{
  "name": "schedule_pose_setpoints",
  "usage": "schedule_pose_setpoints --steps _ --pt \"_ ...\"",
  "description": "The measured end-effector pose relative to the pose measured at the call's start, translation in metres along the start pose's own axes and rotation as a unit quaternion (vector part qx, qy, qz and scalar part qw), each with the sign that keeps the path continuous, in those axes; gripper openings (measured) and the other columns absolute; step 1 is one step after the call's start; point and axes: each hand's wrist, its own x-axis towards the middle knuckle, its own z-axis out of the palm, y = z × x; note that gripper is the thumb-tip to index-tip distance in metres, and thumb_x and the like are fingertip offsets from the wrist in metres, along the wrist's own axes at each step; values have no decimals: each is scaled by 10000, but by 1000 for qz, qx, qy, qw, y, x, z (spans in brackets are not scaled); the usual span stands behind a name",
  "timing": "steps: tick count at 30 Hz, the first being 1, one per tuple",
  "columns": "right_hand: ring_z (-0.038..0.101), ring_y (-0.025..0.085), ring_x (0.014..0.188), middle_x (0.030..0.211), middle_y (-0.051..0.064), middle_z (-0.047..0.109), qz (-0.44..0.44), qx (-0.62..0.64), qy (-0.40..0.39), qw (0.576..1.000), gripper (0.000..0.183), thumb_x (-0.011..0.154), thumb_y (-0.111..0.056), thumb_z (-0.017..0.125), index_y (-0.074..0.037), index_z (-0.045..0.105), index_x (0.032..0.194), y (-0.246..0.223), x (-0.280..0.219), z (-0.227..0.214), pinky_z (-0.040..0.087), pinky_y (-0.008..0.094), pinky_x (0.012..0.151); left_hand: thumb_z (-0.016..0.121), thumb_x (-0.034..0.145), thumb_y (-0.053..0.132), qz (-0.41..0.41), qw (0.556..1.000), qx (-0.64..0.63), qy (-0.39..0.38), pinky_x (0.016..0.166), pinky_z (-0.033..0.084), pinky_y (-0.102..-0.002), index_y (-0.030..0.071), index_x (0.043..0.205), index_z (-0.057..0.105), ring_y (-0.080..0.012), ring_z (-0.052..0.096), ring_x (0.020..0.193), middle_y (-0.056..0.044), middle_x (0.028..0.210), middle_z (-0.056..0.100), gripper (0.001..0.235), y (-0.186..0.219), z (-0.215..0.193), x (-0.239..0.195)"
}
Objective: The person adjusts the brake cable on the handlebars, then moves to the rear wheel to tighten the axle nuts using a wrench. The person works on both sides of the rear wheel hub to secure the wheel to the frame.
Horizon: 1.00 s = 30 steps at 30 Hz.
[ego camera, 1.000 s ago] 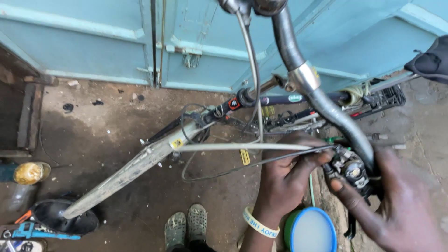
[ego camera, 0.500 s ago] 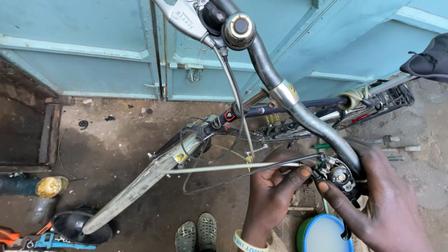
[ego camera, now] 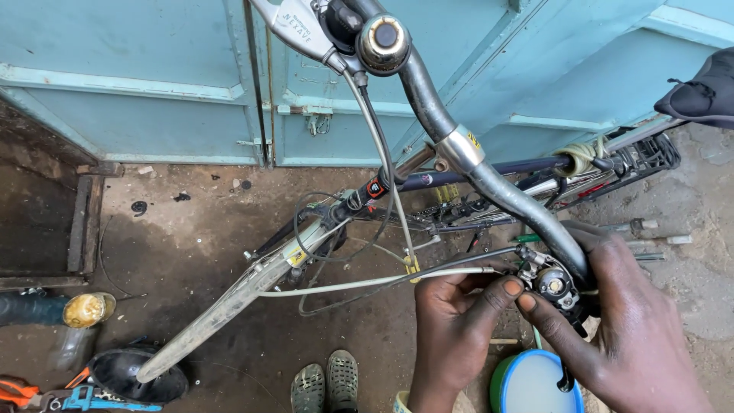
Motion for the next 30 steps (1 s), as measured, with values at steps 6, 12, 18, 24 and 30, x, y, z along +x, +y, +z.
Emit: schedule_pose_setpoints --steps 6,12,18,24,30 --pt "654 276 882 1017 45 599 -12 7 8 1000 712 749 -478 736 -214 551 1384 8 0 4 521 431 751 722 855 82 -21 999 -15 26 884 628 -321 -9 1068 762 -206 762 989 -132 1042 797 235 -5 0 -4" --pt "645 258 884 1017 26 604 -1 8 2 1000 674 760 -480 717 -216 547 1357 4 -4 1 492 427 780 766 831 153 -20 997 -60 47 817 575 -314 19 1090 728 -154 690 872 -86 939 759 294 -2 10 -10" --pt "598 262 742 890 31 514 27 -31 -11 999 562 772 -552 722 -198 556 1175 11 -7 8 477 432 683 732 841 123 -29 993 -100 58 879 549 -323 -3 1047 758 -164 688 924 -90 965 768 243 -11 10 -6" --pt "636 246 816 933 24 584 51 0 -16 999 611 758 -487 732 -235 564 1289 1 -11 3 503 409 731 715 879 161 -21 998 -34 53 829 567 -327 23 966 739 -167 697 885 -74 906 751 165 -13 6 -13" --pt "576 263 745 798 49 541 94 -18 -35 995 532 778 -587 746 -152 509 971 12 -17 8 462 400 699 668 889 134 -21 998 -10 60 818 599 -369 18 1002 750 -206 728 911 -98 925 768 181 -13 5 -18"
